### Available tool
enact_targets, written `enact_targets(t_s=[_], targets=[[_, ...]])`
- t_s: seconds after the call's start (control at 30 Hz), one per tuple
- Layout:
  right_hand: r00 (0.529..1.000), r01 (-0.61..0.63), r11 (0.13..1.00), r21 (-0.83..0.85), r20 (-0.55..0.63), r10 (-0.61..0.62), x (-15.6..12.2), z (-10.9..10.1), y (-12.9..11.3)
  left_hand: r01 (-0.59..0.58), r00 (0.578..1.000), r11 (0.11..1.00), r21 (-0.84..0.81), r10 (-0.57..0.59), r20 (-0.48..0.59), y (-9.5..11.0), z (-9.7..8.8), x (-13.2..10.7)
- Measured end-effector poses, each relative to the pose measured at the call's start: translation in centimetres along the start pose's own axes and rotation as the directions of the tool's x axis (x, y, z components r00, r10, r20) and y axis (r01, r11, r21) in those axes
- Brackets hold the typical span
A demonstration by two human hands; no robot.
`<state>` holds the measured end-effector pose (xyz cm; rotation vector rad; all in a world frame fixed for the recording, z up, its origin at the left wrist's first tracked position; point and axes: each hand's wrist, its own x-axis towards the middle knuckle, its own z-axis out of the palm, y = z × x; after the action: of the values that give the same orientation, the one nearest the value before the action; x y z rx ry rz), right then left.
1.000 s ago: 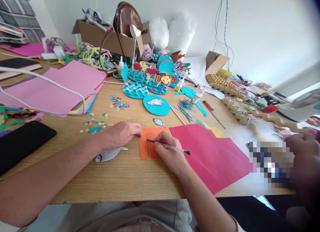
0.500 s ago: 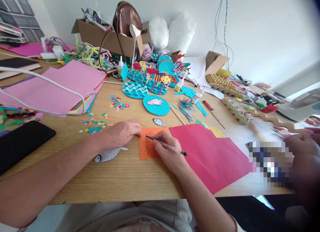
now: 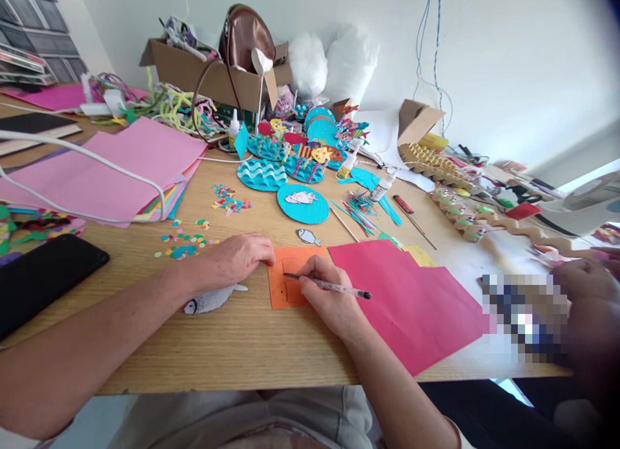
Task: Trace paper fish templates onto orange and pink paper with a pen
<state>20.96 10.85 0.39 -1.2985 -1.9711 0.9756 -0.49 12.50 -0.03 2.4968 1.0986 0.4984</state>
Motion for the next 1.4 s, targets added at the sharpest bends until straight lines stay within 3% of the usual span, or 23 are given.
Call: enact_targets(t_s=[0.17, 0.5, 0.67, 1.4], targets=[[1.000, 0.006, 1.000, 0.017, 0.003, -0.006, -0.02, -0.03, 0.00, -0.019, 0.999, 1.000, 0.002, 0.019, -0.038, -0.05, 0.12, -0.06], [1.000, 0.011, 1.000, -0.016, 0.003, -0.011, 0.02, -0.13, -0.20, 0.011, 1.000, 1.000, 0.011, -0.010, -0.014, 0.21, -0.08, -0.01], [1.000, 0.006, 0.998, 0.069, -0.011, -0.005, -0.08, -0.06, -0.12, -0.002, 1.000, 1.000, 0.016, 0.003, -0.011, -0.09, 0.10, -0.03], [0.999, 0.051, 0.997, -0.054, -0.003, -0.051, 0.11, 0.58, -0.36, 0.028, 1.000, 0.999, 0.029, -0.028, 0.002, 0.33, -0.10, 0.05]])
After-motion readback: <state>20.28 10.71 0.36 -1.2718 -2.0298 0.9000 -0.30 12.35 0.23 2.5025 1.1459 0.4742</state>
